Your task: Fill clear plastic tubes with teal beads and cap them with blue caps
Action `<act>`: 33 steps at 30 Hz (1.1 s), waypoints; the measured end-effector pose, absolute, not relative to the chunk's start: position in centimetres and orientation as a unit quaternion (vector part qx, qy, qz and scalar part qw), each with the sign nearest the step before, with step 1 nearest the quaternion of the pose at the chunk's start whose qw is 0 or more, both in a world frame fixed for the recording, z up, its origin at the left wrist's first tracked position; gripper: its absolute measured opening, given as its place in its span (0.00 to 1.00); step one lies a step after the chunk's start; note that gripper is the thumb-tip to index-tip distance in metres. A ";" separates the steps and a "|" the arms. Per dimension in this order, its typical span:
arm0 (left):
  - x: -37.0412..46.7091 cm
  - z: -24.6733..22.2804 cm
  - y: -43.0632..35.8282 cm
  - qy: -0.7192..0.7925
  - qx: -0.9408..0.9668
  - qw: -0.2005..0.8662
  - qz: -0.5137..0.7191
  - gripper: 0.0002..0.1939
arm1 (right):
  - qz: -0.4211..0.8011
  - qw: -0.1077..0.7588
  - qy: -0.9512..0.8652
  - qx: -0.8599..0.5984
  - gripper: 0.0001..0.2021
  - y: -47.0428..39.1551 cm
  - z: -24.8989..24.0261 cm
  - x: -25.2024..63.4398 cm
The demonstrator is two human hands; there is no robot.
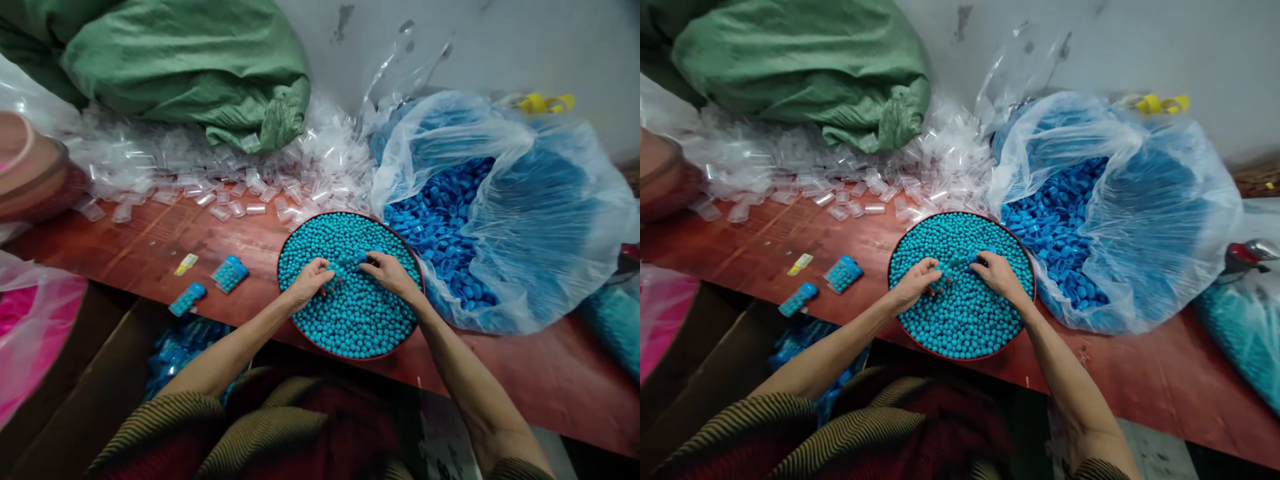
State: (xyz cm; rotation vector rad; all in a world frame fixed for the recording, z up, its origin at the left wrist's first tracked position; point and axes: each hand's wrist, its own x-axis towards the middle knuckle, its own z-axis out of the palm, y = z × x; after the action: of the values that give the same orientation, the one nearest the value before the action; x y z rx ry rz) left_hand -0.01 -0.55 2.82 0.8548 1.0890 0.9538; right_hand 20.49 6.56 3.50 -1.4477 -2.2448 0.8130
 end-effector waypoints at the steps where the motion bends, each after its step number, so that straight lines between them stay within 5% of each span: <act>1: 0.0 2.7 -0.7 0.478 0.371 0.674 0.424 0.20 | 0.296 0.186 -0.783 -0.515 0.08 6.6 3.6 20.9; 9: 0.0 2.2 -1.0 0.465 0.386 0.667 0.435 0.20 | 0.417 0.264 -0.747 -0.446 0.14 6.3 4.3 20.4; 15: 0.1 2.4 -1.3 0.466 0.446 0.632 0.431 0.15 | 0.472 0.163 -0.763 -0.411 0.18 4.8 5.3 18.7; 21: 0.2 2.1 -1.5 0.460 0.503 0.589 0.434 0.12 | 0.380 0.203 -0.799 -0.419 0.17 3.4 4.9 17.9; 26: -0.2 2.2 -1.4 0.469 0.512 0.587 0.416 0.12 | 0.341 0.142 -0.818 -0.441 0.14 3.3 5.7 19.7; 33: 0.8 2.4 -1.3 0.456 0.495 0.610 0.418 0.17 | 0.548 0.212 -0.669 -0.455 0.19 2.6 6.0 19.2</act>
State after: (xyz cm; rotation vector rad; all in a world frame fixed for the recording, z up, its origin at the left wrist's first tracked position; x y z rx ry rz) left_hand 0.76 -1.33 2.44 1.1437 1.0539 0.9650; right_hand 19.20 2.57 5.98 -1.2648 -1.8571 1.5220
